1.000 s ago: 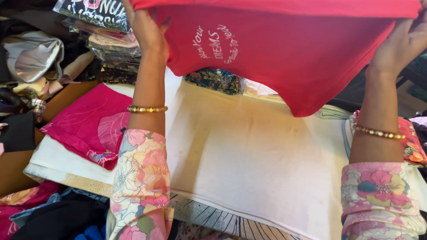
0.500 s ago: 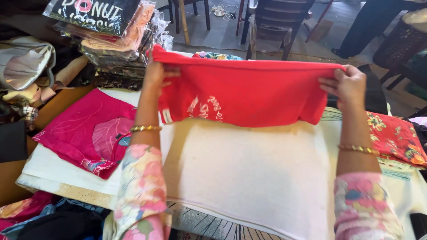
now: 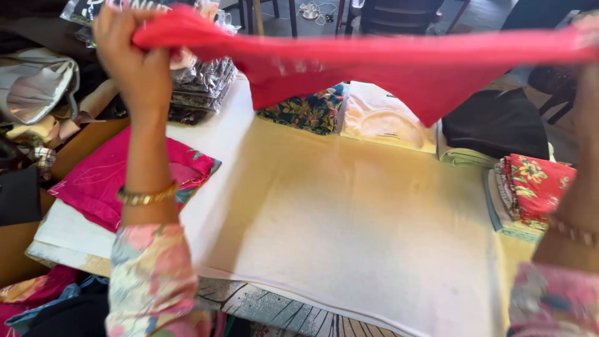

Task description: Folding and arranging various garments on a workspace table.

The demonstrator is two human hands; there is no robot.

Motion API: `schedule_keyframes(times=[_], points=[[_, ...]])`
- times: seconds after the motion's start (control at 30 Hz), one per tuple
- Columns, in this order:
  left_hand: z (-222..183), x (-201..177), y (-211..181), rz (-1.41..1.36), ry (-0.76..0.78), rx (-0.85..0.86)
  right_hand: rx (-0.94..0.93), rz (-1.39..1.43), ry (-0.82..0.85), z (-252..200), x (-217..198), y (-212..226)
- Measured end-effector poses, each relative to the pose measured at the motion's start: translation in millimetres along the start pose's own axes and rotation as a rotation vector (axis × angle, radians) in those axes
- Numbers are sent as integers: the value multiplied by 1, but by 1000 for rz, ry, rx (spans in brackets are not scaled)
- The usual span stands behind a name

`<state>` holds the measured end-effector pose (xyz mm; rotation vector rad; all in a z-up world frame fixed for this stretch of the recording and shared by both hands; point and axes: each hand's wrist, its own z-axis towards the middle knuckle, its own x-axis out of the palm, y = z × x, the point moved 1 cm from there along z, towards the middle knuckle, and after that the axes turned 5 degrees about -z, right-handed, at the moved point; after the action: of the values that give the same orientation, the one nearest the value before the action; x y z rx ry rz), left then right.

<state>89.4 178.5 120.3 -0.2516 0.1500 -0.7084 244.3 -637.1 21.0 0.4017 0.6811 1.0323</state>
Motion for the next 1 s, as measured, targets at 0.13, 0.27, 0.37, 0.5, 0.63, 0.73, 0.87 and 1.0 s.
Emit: schedule_keyframes(times=[0.13, 0.27, 0.37, 0.5, 0.63, 0.73, 0.87, 1.0], points=[[-40, -67, -33, 58, 382, -36, -13, -625, 141, -111, 36, 157], [-79, -102, -75, 70, 723, -237, -142, -651, 235, -188, 37, 182], [-116, -115, -91, -65, 989, -307, 219, -1026, 471, -217, 64, 240], [-184, -130, -68, 109, 1392, -628, 553, -1179, 1114, -254, 80, 227], [-169, -102, -81, -158, 1771, -734, 799, -1071, 1315, -238, 100, 237], [-152, -51, -72, -157, 1594, -681, 334, -840, 974, -212, 140, 252], [-219, 31, 52, -150, 1272, -488, 59, -495, 915, -214, 237, 188], [-237, 69, 74, 501, 1008, -633, 164, -635, 966, -219, 283, 127]])
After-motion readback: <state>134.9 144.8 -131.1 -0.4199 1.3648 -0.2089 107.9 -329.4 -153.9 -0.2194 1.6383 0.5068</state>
